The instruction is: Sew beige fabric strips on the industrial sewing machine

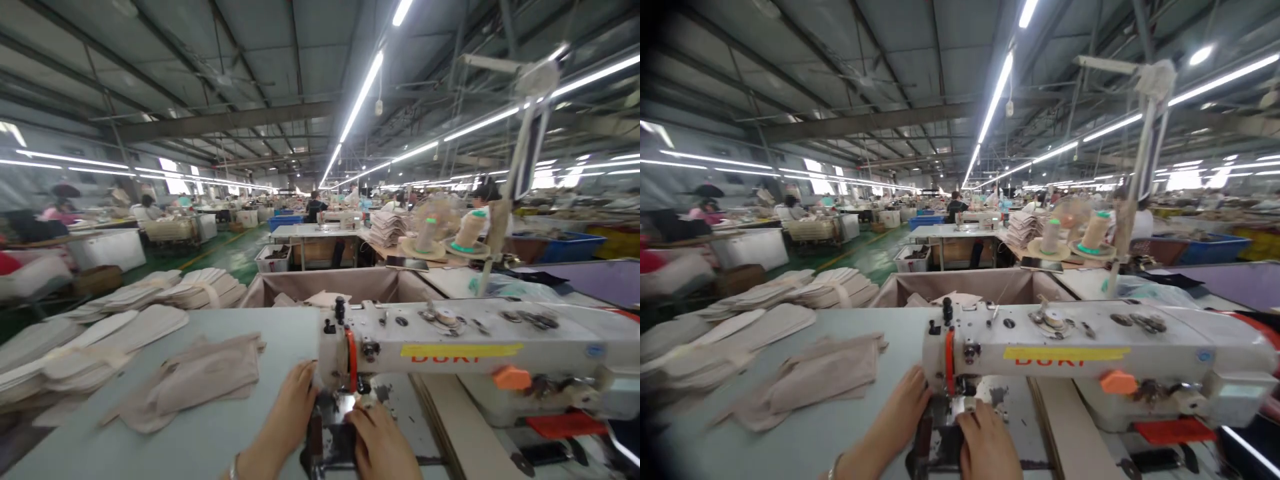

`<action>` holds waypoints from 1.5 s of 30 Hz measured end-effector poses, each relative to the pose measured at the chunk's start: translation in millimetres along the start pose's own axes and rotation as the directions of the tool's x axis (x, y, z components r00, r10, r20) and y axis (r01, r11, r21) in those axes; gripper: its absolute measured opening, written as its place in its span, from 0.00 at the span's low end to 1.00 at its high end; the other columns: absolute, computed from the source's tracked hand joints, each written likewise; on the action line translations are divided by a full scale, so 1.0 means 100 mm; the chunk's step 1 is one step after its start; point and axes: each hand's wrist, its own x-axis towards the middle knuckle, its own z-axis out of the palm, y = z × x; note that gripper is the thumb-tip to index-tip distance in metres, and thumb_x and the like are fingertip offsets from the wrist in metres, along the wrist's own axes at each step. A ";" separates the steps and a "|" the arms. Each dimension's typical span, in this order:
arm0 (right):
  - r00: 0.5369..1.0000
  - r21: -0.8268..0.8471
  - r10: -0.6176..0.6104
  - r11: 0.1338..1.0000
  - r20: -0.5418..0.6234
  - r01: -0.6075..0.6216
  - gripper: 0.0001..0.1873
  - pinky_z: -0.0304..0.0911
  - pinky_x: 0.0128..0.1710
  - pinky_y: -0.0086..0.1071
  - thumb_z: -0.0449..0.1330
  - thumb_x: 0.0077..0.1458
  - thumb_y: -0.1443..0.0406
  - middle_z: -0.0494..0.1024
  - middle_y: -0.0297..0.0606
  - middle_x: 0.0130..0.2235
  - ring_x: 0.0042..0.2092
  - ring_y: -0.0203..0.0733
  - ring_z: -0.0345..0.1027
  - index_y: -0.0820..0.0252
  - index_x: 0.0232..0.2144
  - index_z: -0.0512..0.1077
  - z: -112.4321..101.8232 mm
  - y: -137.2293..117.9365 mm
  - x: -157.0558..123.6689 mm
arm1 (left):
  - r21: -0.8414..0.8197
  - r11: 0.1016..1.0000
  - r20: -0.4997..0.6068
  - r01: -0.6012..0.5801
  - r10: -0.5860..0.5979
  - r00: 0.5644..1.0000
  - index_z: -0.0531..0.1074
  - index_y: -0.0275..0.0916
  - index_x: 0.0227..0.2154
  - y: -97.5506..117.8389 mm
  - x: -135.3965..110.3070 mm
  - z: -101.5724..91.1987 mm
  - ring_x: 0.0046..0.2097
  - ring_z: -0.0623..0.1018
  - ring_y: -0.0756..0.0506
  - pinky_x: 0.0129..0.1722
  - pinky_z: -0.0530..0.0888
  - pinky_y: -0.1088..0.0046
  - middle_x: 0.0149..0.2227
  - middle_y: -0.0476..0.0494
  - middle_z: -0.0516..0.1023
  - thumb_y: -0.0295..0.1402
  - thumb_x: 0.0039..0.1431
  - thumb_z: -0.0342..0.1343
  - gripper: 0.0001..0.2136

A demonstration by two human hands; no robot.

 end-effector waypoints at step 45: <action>0.836 -0.427 0.549 0.750 -0.025 -0.505 0.25 0.62 0.44 0.44 0.59 0.54 0.57 0.71 0.46 0.37 0.42 0.56 0.69 0.63 0.52 0.66 -1.31 0.68 -0.65 | -0.192 0.978 0.089 0.083 -0.066 0.994 0.76 0.40 0.39 -0.25 0.09 -0.04 0.51 0.74 0.41 0.54 0.70 0.58 0.46 0.42 0.76 0.30 0.61 0.50 0.10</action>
